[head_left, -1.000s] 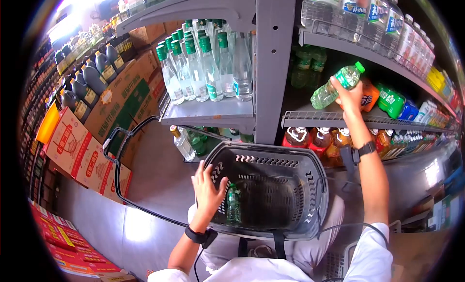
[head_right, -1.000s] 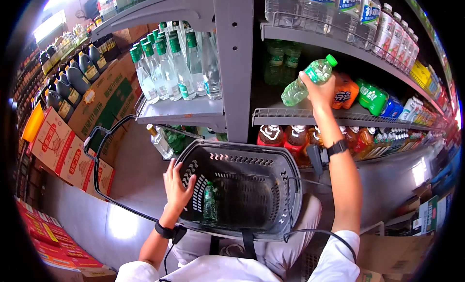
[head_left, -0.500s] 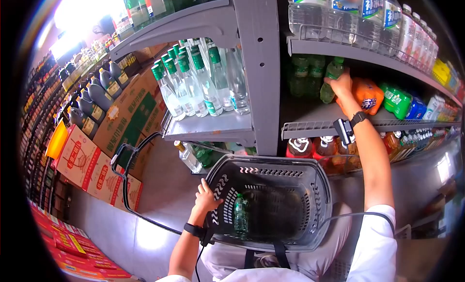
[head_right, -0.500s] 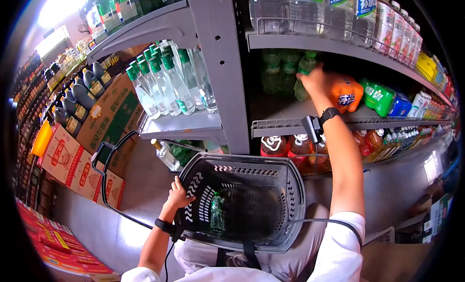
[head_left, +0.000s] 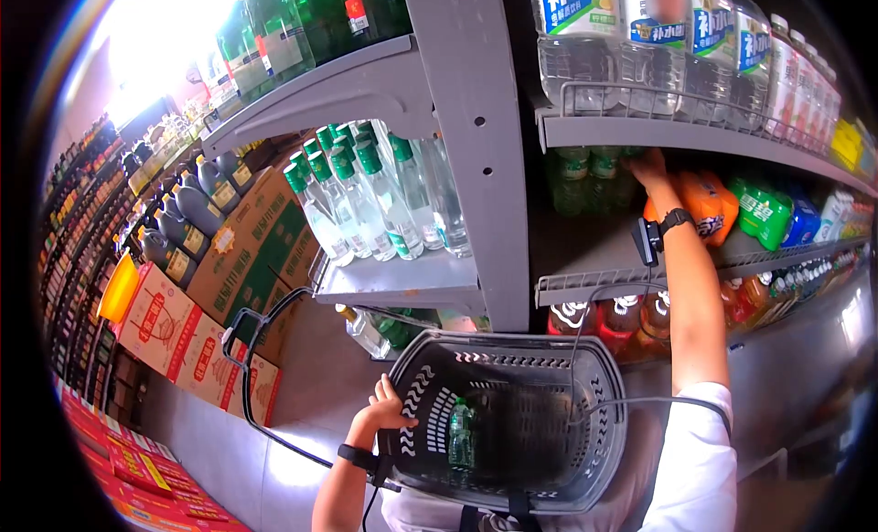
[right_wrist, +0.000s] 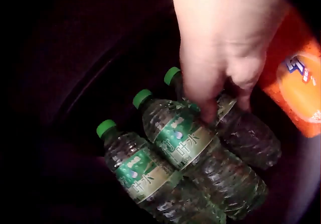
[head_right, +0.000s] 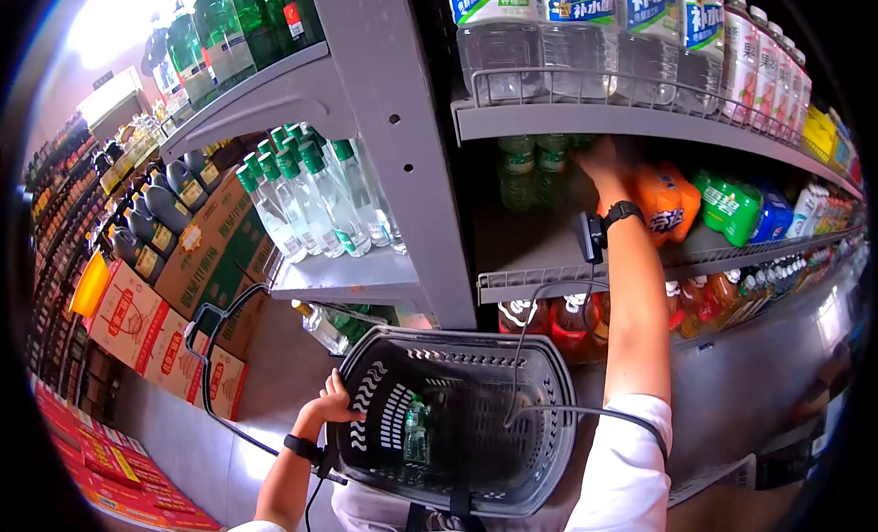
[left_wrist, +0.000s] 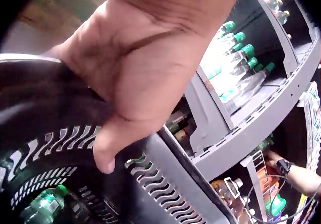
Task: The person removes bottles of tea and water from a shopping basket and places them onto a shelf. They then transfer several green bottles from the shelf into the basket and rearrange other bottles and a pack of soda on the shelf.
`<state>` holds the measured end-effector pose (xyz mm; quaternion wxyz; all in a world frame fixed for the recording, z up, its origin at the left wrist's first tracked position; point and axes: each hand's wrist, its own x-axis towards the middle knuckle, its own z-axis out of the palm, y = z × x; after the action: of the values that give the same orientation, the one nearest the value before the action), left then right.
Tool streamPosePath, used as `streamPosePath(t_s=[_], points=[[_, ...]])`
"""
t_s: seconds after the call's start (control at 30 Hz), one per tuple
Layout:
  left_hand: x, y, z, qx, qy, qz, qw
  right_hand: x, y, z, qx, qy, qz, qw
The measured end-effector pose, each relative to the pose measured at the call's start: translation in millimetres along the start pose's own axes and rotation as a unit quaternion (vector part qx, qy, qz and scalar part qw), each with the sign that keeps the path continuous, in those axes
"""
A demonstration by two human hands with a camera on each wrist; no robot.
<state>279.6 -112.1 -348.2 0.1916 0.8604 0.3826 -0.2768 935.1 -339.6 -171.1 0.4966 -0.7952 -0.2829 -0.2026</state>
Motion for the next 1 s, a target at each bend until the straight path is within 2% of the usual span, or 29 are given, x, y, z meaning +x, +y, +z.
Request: streamPosePath(t_s=[0.03, 0.1, 0.17, 0.2, 0.27, 0.3, 0.37, 0.4, 0.47, 0.57, 0.63, 0.7, 0.77, 0.8, 0.83, 0.93, 1.0], points=[[4, -3, 0, -0.006, -0.001, 0.002, 1.0, 4, 7, 4, -0.017, -0.021, -0.03, 0.999], [9, -11, 2, -0.017, -0.01, 0.006, 1.0, 11, 22, 15, 0.033, -0.012, -0.019, 0.999], [10, -12, 4, -0.011, -0.01, 0.003, 1.0, 19, 37, 23, 0.029, 0.006, -0.045, 0.999], [10, -11, 3, -0.01, -0.009, 0.002, 1.0, 31, 56, 27, 0.001, 0.019, -0.08, 0.997], [7, -10, 1, -0.005, -0.01, 0.0, 1.0, 30, 68, 36, 0.039, 0.022, -0.11, 0.993], [6, -9, 1, -0.002, -0.011, 0.001, 1.0, 25, 64, 34, 0.103, 0.015, -0.106, 0.989], [8, -10, 3, 0.017, -0.005, 0.0, 1.0, 12, 44, 18, 0.198, -0.039, -0.032, 0.979], [9, -11, 2, 0.026, -0.001, 0.0, 1.0, 3, 20, 2, 0.23, -0.086, 0.035, 0.969], [5, -9, -1, -0.01, -0.013, -0.004, 1.0, -6, -9, -17, 0.238, -0.14, 0.112, 0.954], [4, -11, -2, -0.037, -0.018, 0.001, 0.999, -3, -16, -24, 0.2, -0.2, 0.119, 0.952], [6, -13, 1, -0.008, -0.007, 0.007, 1.0, 12, 16, -24, 0.211, -0.284, 0.087, 0.931], [2, -8, -3, -0.028, -0.014, 0.005, 0.999, 39, 96, 3, 0.129, -0.274, -0.103, 0.947], [-1, -6, -5, -0.043, -0.016, 0.007, 0.999, 37, 97, 8, 0.168, -0.219, -0.073, 0.958], [-2, -6, -5, -0.047, -0.015, 0.01, 0.999, 18, 57, 5, 0.248, -0.167, 0.053, 0.953], [-1, -7, -6, -0.05, -0.013, 0.013, 0.999, 7, 31, 2, 0.323, -0.11, 0.178, 0.923], [0, -7, -5, -0.038, -0.009, 0.009, 0.999, 23, 62, 22, 0.278, -0.079, 0.154, 0.945], [0, -7, -6, -0.037, -0.011, 0.011, 0.999, 29, 76, 27, 0.304, -0.101, 0.123, 0.939]])
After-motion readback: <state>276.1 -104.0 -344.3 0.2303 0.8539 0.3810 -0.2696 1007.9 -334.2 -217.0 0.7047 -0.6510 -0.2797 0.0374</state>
